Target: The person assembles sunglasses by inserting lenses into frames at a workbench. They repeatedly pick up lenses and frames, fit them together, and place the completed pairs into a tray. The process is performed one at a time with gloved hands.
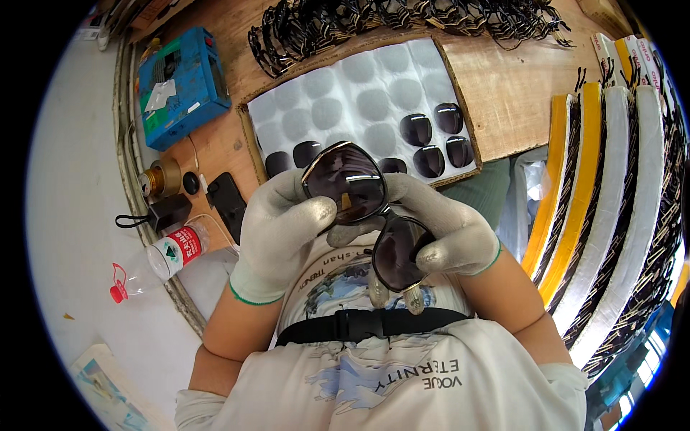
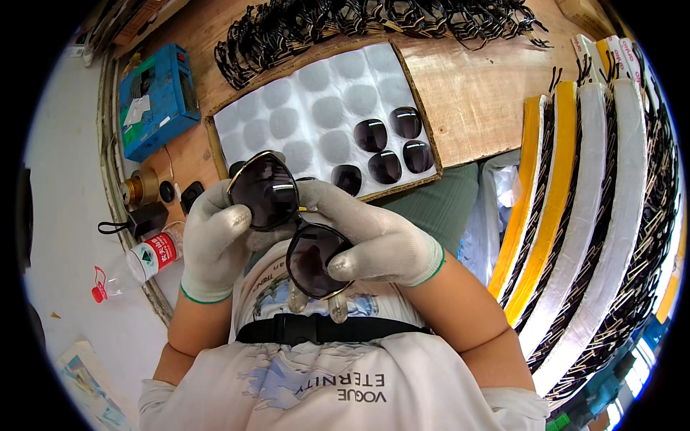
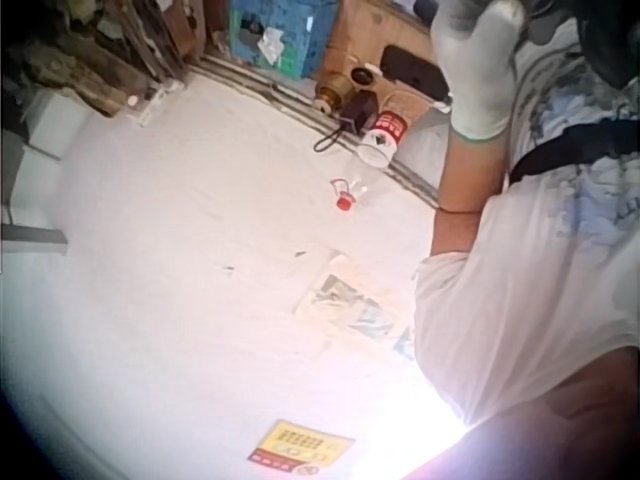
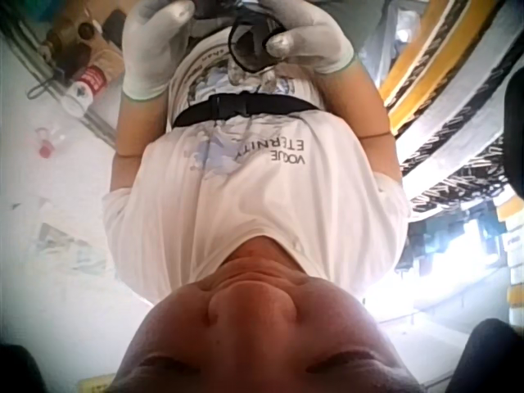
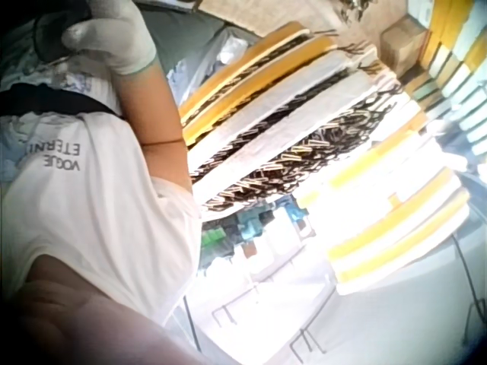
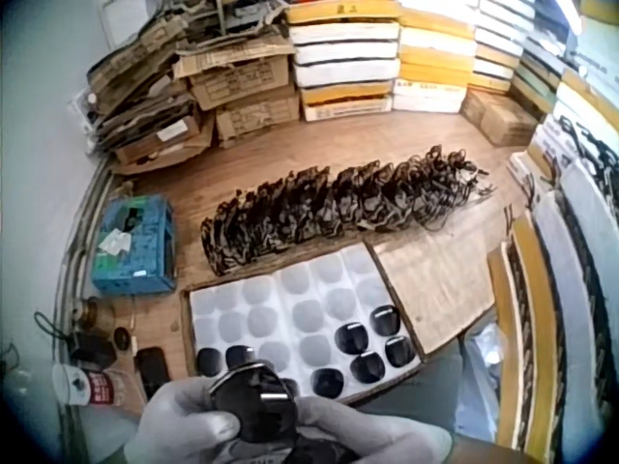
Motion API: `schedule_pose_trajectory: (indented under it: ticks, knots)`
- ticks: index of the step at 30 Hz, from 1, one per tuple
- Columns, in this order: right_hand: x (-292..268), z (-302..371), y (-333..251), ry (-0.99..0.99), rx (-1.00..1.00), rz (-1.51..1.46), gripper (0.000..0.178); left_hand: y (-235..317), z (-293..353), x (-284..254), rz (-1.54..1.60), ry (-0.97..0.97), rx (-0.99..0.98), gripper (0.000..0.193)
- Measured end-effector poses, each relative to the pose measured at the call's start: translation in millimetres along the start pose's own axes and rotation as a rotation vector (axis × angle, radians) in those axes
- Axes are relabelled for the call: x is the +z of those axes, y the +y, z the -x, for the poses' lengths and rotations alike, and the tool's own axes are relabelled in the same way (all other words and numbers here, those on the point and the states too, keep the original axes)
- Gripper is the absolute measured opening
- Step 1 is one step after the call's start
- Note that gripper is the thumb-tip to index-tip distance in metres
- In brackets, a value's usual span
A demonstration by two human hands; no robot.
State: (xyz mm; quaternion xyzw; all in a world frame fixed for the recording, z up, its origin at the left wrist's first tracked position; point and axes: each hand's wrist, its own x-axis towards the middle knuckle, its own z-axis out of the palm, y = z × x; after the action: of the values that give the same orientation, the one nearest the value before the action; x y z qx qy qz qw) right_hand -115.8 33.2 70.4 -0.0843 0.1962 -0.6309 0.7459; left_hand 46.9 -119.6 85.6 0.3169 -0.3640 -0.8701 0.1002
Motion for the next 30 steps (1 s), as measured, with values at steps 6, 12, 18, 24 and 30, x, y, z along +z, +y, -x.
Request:
schedule_pose_trajectory:
  ticks: [6, 12, 18, 24, 30]
  knots:
    - [-0.1, -2.8, 8.2, 0.101, -0.033, -0.034, 0.098, -2.6, -4.0, -9.8, 0.023, -0.031, -0.102, 0.045]
    - [-0.8, 5.9, -6.9, 0.147, -0.004, 0.628, 0.035, 5.1, 3.8, -8.8, -0.449, -0.151, 0.144, 0.043]
    - [-4.3, 7.9, -25.4, 0.128, -0.163, 1.265, 0.028, 12.9, -17.3, -16.4, -1.092, -0.360, 0.551, 0.035]
    - [-81.3, 28.5, -62.4, 0.792, -0.359, 2.102, 0.015, 36.3, -121.1, -84.4, -0.964, 0.366, 0.416, 0.044]
    - [-181.5, 62.1, -93.1, 0.999, 0.205, 2.233, 0.023, 76.8, -259.9, -181.2, -0.608, 0.719, -0.045, 0.049]
